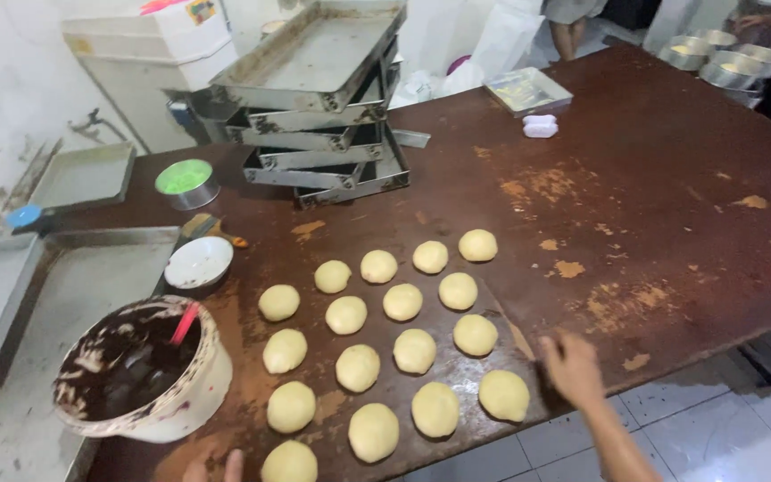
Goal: Shaping dough balls and filling them with chocolate paste in a bakery.
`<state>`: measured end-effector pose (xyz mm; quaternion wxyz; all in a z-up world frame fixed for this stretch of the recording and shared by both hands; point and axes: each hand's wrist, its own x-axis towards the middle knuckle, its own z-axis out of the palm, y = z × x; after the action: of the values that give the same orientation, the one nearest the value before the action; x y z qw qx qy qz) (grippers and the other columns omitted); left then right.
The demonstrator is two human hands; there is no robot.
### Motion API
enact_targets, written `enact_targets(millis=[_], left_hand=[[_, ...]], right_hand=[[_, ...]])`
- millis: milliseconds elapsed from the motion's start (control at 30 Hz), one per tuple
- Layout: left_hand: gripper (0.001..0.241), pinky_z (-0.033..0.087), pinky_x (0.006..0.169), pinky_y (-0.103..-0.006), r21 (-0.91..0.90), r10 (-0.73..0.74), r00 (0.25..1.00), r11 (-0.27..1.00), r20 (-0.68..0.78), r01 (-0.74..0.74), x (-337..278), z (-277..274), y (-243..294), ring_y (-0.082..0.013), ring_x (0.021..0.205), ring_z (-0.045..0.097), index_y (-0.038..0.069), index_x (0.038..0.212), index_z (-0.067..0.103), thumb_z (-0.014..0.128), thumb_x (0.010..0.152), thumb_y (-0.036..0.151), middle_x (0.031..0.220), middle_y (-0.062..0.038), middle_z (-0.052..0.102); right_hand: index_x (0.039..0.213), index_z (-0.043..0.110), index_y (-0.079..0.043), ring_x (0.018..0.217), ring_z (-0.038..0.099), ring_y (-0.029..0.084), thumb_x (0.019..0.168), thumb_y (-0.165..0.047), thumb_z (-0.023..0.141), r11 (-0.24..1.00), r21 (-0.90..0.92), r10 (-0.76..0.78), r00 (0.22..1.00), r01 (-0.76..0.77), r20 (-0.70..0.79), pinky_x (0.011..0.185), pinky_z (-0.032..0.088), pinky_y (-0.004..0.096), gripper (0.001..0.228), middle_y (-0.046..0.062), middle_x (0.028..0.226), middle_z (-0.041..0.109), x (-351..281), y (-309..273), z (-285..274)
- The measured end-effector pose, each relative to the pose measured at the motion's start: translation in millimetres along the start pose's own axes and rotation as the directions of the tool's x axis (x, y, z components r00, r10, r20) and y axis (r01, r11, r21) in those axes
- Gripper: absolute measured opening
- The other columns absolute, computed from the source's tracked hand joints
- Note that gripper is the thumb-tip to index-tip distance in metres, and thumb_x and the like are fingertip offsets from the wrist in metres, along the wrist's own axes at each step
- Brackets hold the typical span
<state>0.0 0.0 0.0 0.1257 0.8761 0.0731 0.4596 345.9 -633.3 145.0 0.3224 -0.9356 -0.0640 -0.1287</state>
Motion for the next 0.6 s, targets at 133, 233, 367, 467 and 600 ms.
enact_targets(millis=[133, 233, 367, 467, 600], left_hand=[[0.030, 0.057, 0.086, -0.0437, 0.411, -0.249, 0.954, 0.861, -0.169, 0.298, -22.7, -27.4, -5.0, -0.0314, 0.089, 0.069, 0.005, 0.097, 0.071, 0.079, 0.079, 0.028, 0.088, -0.020, 0.072], [0.040, 0.060, 0.089, -0.0425, 0.461, -0.665, 0.734, 0.612, -0.139, 0.642, -10.5, -38.9, 27.4, -0.0297, 0.093, 0.072, 0.005, 0.112, 0.072, 0.076, 0.097, 0.042, 0.101, -0.017, 0.072], [0.041, 0.052, 0.105, -0.0462, 0.558, -0.671, 0.707, 0.506, -0.225, 0.658, 8.2, -43.3, 61.9, -0.0312, 0.120, 0.063, 0.008, 0.115, 0.075, 0.076, 0.097, 0.045, 0.125, -0.013, 0.065], [0.041, 0.045, 0.116, -0.0490, 0.609, -0.579, 0.759, 0.497, -0.297, 0.618, 18.3, -53.2, 83.9, -0.0321, 0.134, 0.057, 0.008, 0.116, 0.076, 0.077, 0.096, 0.044, 0.135, -0.012, 0.062], [0.039, 0.042, 0.119, -0.0481, 0.631, -0.449, 0.814, 0.523, -0.368, 0.574, 24.0, -57.8, 99.3, -0.0304, 0.132, 0.054, 0.007, 0.115, 0.074, 0.076, 0.102, 0.043, 0.140, -0.013, 0.061]], right_hand=[[0.134, 0.064, 0.001, 0.135, 0.053, 0.042, 0.102, -0.047, 0.056, 0.980, -0.175, -0.111, 0.990, 0.095, -0.084, 0.116, 0.041, 0.049, 0.058, 0.024, 0.141, 0.062, 13.8, 93.1, 34.4], [0.134, 0.064, 0.003, 0.140, 0.046, 0.045, 0.102, -0.048, 0.057, 0.970, -0.225, -0.130, 0.981, 0.095, -0.147, 0.116, 0.034, 0.051, 0.061, 0.027, 0.146, 0.058, 16.7, 111.3, 44.2], [0.135, 0.064, 0.001, 0.146, 0.047, 0.041, 0.102, -0.051, 0.057, 0.959, -0.276, -0.103, 0.985, 0.061, -0.141, 0.124, 0.034, 0.048, 0.062, 0.024, 0.151, 0.057, 14.6, 107.0, 46.0], [0.134, 0.065, 0.001, 0.149, 0.047, 0.040, 0.102, -0.049, 0.056, 0.977, -0.210, -0.079, 0.987, 0.049, -0.138, 0.126, 0.035, 0.047, 0.060, 0.023, 0.152, 0.058, 6.8, 116.2, 47.5], [0.143, 0.063, 0.000, 0.145, 0.045, 0.037, 0.102, -0.046, 0.054, 0.908, -0.357, -0.275, 0.956, 0.221, -0.107, 0.126, 0.035, 0.046, 0.062, 0.021, 0.151, 0.056, 4.0, 147.5, 58.8]])
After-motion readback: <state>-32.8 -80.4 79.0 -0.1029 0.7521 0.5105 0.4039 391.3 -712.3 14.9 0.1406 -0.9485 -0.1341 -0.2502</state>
